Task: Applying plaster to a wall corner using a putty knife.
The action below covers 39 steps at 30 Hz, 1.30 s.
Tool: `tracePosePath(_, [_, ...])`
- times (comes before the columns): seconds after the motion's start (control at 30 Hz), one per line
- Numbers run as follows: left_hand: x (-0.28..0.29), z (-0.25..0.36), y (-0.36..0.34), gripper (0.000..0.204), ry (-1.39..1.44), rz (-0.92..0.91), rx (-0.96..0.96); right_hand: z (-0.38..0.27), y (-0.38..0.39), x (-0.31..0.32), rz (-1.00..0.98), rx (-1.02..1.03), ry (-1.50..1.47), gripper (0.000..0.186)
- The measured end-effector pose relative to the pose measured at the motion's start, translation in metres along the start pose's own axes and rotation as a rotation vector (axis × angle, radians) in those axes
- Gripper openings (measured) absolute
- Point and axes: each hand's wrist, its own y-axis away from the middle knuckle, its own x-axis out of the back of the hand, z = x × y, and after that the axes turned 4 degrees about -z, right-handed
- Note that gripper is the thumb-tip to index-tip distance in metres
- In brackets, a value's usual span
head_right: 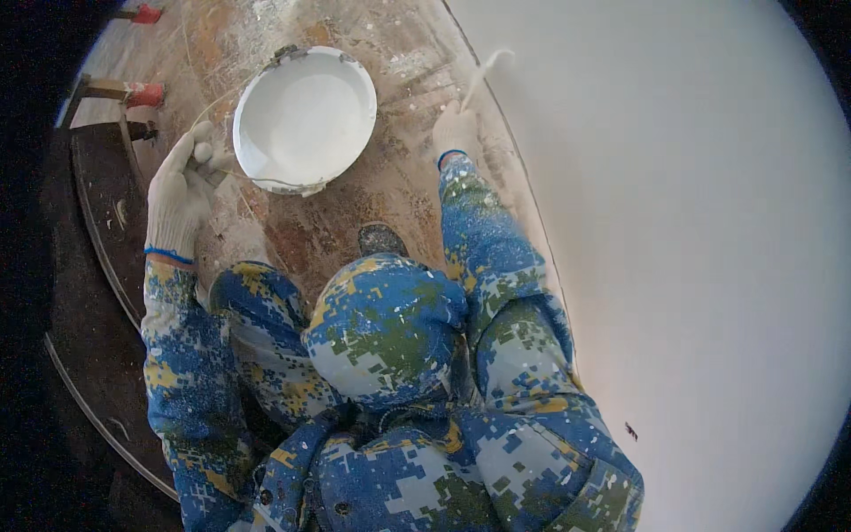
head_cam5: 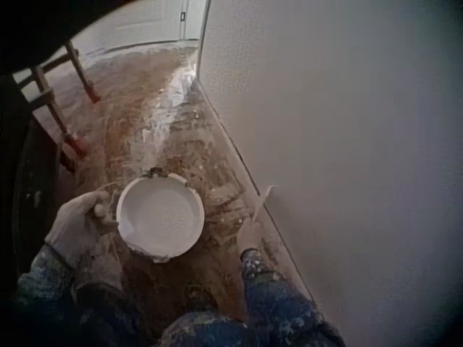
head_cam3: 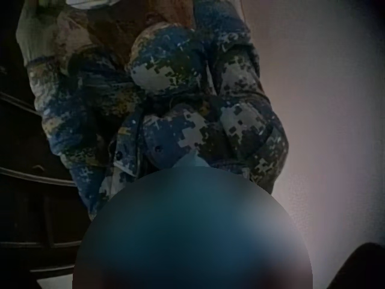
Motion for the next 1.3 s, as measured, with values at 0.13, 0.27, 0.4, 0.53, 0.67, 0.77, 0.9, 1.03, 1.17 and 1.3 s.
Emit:
tracePosePath(0.13, [-0.008, 0.014, -0.019, 0.028, 0.114, -0.058, -0.035, -0.040, -0.014, 0.003, 0.002, 0.150, -0.024, 0.052])
tracePosePath(0.27, [-0.019, 0.026, 0.017, 0.030, 0.154, -0.011, -0.087, 0.000, 0.015, 0.021, 0.170, 0.376, -0.129, 0.042])
tracePosePath(0.4, [-0.045, 0.033, 0.079, 0.030, 0.224, -0.069, -0.162, 0.121, 0.094, 0.076, 0.087, 0.384, 0.716, 0.046])
tracePosePath(0.53, [-0.090, 0.063, 0.134, 0.030, 0.188, 0.006, -0.229, 0.200, 0.167, 0.106, 0.065, 0.371, 0.351, 0.042])
tracePosePath(0.67, [-0.144, 0.098, 0.219, 0.028, 0.113, 0.071, -0.376, 0.237, 0.189, 0.147, 0.066, 0.611, 0.012, 0.039])
tracePosePath(0.77, [-0.174, 0.121, 0.261, 0.025, 0.038, 0.112, -0.406, 0.205, 0.161, 0.167, 0.103, 0.925, -0.213, 0.037])
tracePosePath(0.9, [-0.173, 0.169, 0.243, 0.018, -0.025, 0.102, -0.416, 0.058, 0.135, 0.141, 0.162, 1.051, -0.351, 0.036])
tracePosePath(1.03, [-0.156, 0.215, 0.171, 0.012, -0.085, 0.081, -0.486, -0.147, 0.146, 0.146, 0.140, 1.138, -0.170, 0.039])
tracePosePath(1.17, [-0.141, 0.194, 0.108, 0.011, -0.010, 0.153, -0.516, -0.230, 0.121, 0.133, 0.030, 1.160, -0.148, 0.037])
tracePosePath(1.3, [-0.031, 0.279, 0.017, 0.008, -0.356, -0.074, -0.681, -0.363, 0.173, 0.096, -0.107, 1.052, 0.141, 0.039])
